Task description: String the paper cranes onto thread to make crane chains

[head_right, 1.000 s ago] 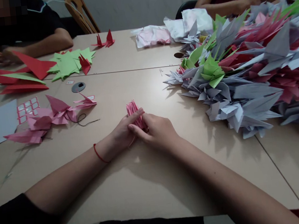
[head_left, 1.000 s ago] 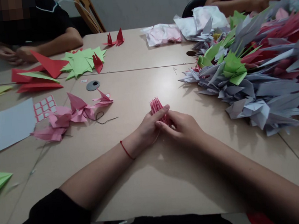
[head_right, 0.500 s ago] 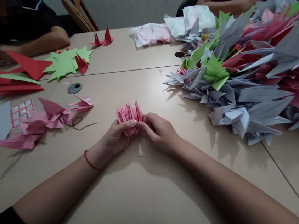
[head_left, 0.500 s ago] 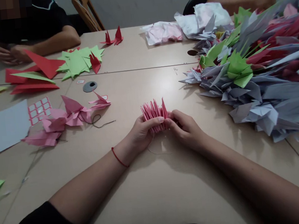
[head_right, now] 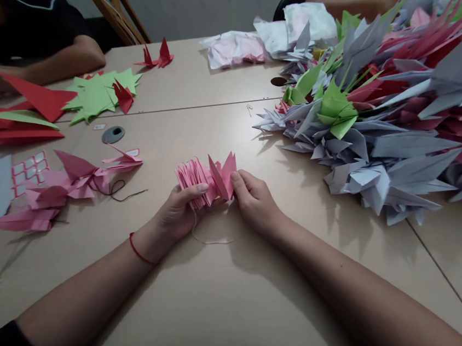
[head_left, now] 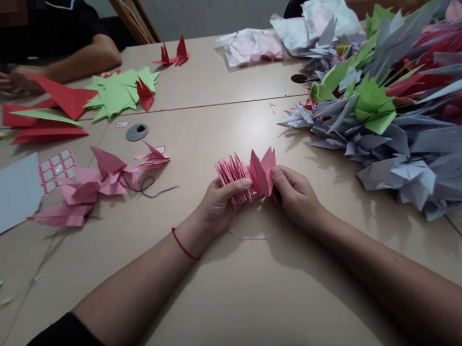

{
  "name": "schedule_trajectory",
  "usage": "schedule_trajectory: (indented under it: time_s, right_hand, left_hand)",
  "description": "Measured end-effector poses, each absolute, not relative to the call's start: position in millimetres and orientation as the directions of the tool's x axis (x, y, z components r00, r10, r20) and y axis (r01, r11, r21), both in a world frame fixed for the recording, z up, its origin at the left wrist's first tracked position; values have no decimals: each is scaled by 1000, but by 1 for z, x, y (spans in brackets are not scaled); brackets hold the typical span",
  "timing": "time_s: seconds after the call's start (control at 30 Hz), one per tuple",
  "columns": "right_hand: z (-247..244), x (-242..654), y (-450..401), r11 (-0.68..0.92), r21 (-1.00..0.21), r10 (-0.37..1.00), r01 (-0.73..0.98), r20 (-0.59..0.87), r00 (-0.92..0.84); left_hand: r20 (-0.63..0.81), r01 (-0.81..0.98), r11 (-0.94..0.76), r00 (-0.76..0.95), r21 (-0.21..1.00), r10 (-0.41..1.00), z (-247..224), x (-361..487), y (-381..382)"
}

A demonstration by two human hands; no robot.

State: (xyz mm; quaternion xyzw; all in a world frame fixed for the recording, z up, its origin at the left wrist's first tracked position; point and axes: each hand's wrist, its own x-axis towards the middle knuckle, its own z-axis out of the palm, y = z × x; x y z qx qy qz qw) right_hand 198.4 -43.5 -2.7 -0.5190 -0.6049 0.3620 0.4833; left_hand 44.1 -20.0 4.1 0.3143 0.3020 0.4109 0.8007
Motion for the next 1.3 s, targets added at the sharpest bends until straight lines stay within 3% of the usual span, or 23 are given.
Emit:
schedule_trajectory:
  time_s: [0.13,0.3,0.57,0.73,1.03,1.3]
  right_hand:
    - [-1,199,-43,172,-957,984,235,180,14]
    - [3,196,-47,164,-917,985,365,136,-103]
    - [-3,198,-44,126,-960,990,252,137,27]
    - [-1,198,-48,223,-894,975,389,208,-82]
    - [1,202,-49,258,-810,966,526,201,-165]
    - [-1,206,-48,247,-893,967,377,198,-163]
  left_hand:
    - [-239,-478,475,473,739,848,5,45,-20]
    - [-222,-457,455,475,764,851,5,47,-22]
    - [-243,-488,527,531,696,812,7,44,-19]
    - [-217,-469,475,503,744,836,4,45,-21]
    - [-216,-444,470,510,763,832,4,46,-20]
    - [-204,-454,499,555,738,807,7,44,-20]
